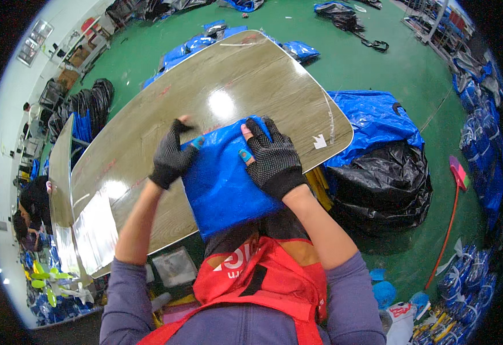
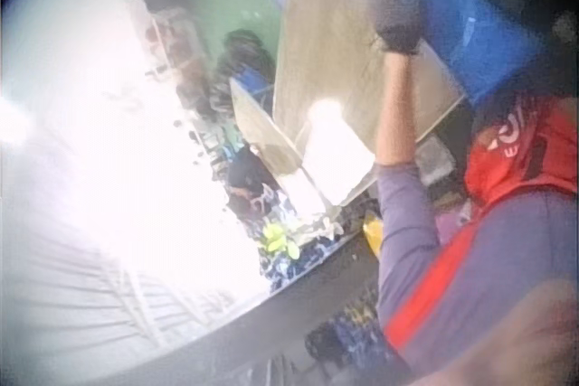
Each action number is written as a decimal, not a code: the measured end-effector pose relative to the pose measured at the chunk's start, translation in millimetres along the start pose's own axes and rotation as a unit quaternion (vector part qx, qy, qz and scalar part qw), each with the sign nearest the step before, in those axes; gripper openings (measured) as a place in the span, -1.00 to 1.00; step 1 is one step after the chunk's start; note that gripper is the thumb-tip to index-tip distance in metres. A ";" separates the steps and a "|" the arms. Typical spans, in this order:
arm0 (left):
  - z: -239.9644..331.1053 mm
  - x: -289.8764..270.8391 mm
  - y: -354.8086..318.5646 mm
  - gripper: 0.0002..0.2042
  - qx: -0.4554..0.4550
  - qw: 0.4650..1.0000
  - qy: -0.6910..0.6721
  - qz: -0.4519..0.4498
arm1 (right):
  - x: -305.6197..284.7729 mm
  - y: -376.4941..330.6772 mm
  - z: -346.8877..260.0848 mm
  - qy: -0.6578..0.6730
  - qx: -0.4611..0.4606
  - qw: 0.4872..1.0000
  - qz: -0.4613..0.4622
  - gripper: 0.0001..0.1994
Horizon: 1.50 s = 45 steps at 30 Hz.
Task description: The person repeatedly folds blue and black soft goods on a table and places them into clear plastic bags. The person handles each item one at a time, folds it, and inserts it into a bag, repeating this cycle throughout the clip.
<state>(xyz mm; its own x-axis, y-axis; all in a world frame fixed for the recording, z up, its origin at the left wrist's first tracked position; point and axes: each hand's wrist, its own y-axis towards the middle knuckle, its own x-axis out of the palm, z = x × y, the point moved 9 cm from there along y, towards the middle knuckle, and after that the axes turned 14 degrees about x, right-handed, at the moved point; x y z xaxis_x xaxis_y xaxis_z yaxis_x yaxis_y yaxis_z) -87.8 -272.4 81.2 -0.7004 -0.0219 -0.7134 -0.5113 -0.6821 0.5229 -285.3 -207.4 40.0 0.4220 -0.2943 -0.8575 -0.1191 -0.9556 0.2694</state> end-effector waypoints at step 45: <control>6.4 -43.6 -237.7 -0.56 -0.150 0.948 -0.085 -0.268 | 76.0 -168.5 33.1 0.608 0.366 0.627 -0.321 -0.35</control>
<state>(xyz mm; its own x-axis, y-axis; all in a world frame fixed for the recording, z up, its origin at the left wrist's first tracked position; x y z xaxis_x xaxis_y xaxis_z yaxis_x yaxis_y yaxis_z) 61.1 -104.7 -9.0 -0.4630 0.4880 -0.7399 -0.6701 -0.7391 -0.0681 -262.9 -69.2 -85.0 0.9145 -0.0452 0.4021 0.2329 -0.7538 -0.6145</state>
